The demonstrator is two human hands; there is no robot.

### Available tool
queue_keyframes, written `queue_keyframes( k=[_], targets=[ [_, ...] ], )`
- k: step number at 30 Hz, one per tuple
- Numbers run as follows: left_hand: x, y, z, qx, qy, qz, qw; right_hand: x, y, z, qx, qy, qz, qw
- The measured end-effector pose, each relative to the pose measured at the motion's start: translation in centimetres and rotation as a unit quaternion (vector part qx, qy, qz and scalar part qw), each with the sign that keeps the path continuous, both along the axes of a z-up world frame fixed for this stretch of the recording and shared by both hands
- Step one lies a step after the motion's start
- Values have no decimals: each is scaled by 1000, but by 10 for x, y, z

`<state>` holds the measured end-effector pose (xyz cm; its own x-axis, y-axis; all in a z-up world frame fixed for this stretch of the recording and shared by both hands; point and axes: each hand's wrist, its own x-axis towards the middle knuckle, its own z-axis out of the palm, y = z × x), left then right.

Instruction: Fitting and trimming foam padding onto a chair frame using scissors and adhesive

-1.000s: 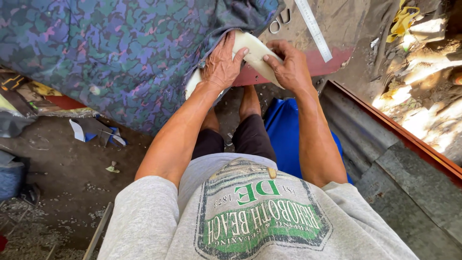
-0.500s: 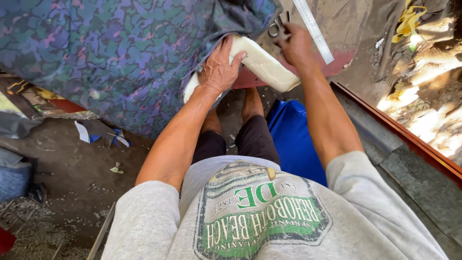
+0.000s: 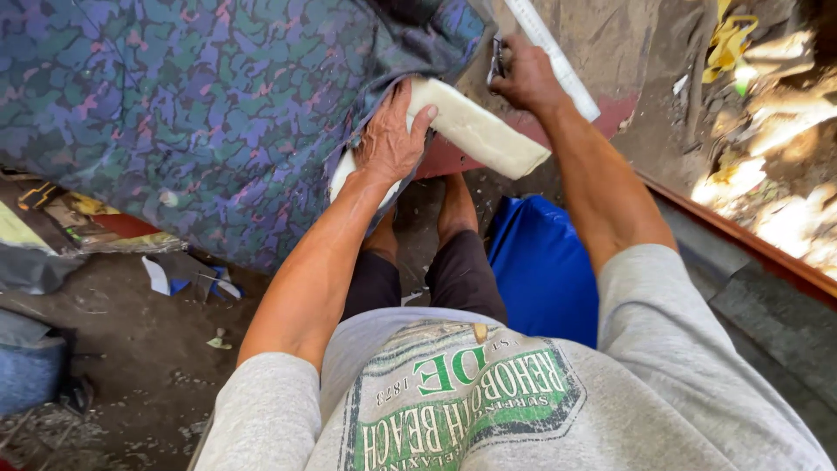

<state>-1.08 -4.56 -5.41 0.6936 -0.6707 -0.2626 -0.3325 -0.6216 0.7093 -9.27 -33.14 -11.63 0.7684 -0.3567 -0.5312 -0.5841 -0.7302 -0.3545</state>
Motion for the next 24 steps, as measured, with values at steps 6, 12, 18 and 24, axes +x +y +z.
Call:
queue_keyframes(
  k=[6, 12, 18, 24],
  targets=[
    [-6, 3, -26, -20, 9, 13, 1000, -122, 46, 90, 240, 46, -107, 964],
    [-7, 3, -36, -28, 49, 25, 998, -196, 225, 101, 298, 57, -242, 922],
    [-4, 3, -32, -33, -2, 9, 999, -104, 270, 95, 313, -97, -267, 906],
    [-6, 0, -35, -28, 14, 18, 999, -61, 247, 121, 254, -97, -295, 916]
  ],
)
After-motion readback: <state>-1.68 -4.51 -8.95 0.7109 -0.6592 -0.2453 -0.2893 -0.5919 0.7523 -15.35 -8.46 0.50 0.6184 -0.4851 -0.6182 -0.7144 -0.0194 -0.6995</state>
